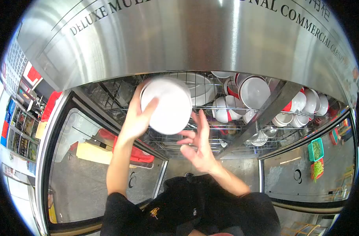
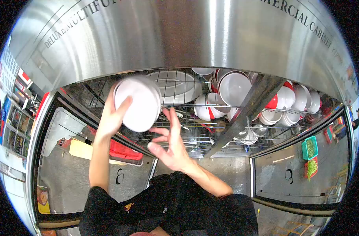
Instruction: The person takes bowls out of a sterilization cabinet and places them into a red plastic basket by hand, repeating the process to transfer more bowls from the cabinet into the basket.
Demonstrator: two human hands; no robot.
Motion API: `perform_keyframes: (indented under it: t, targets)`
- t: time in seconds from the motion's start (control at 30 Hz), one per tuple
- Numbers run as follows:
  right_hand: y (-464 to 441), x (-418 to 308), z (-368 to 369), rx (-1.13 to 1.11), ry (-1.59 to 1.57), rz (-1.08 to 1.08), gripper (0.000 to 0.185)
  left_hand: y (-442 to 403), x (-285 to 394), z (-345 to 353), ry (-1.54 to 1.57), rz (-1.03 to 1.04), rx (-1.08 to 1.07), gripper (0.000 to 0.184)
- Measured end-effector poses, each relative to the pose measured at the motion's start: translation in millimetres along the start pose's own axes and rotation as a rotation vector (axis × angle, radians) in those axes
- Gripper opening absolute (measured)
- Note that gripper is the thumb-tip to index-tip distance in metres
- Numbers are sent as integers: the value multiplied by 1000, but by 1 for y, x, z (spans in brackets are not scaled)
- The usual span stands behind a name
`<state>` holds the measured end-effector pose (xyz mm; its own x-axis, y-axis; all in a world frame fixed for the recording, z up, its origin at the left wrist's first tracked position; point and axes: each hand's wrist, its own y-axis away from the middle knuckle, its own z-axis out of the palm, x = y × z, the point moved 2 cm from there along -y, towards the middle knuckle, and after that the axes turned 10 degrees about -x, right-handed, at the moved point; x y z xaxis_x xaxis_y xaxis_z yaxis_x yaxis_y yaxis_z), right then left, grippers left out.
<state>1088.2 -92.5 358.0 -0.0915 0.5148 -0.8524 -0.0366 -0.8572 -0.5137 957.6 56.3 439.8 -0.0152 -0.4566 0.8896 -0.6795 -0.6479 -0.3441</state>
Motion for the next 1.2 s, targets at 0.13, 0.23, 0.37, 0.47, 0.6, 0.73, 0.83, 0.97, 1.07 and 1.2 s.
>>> perform_keyframes:
  t: [0.13, 0.23, 0.37, 0.47, 0.6, 0.73, 0.83, 0.97, 1.07, 1.2]
  targets:
    - [2, -3, 14, -53, 195, -62, 108, 61, 7, 30, -172, 0, 166, 48]
    - [11, 15, 17, 202, -145, 128, 96, 84, -11, 53, -76, -52, 206, 53]
    - [27, 22, -5, 370, -110, 152, 73, 86, -14, 79, 67, -63, -5, 69]
    - [42, 20, -18, 470, -202, 236, 72, 78, -10, 95, -39, -51, -150, 73]
    - [68, 24, -37, 598, -476, 395, 62, 60, -9, 117, -191, -14, -317, 83]
    - [96, 21, -47, 657, -537, 317, 44, 40, 21, 134, -336, -59, -572, 105]
    - [121, 28, -54, 734, -512, 244, 38, 18, 31, 135, -559, 64, -742, 114]
    - [147, 26, -63, 771, -386, 236, 36, -60, 23, 123, -710, 240, -373, 83]
    - [162, 19, -67, 843, -293, 246, 36, -141, -11, 123, -981, 219, -331, 77]
    - [191, 12, -71, 949, -267, 282, 35, -220, -40, 137, -1126, 432, -561, 79]
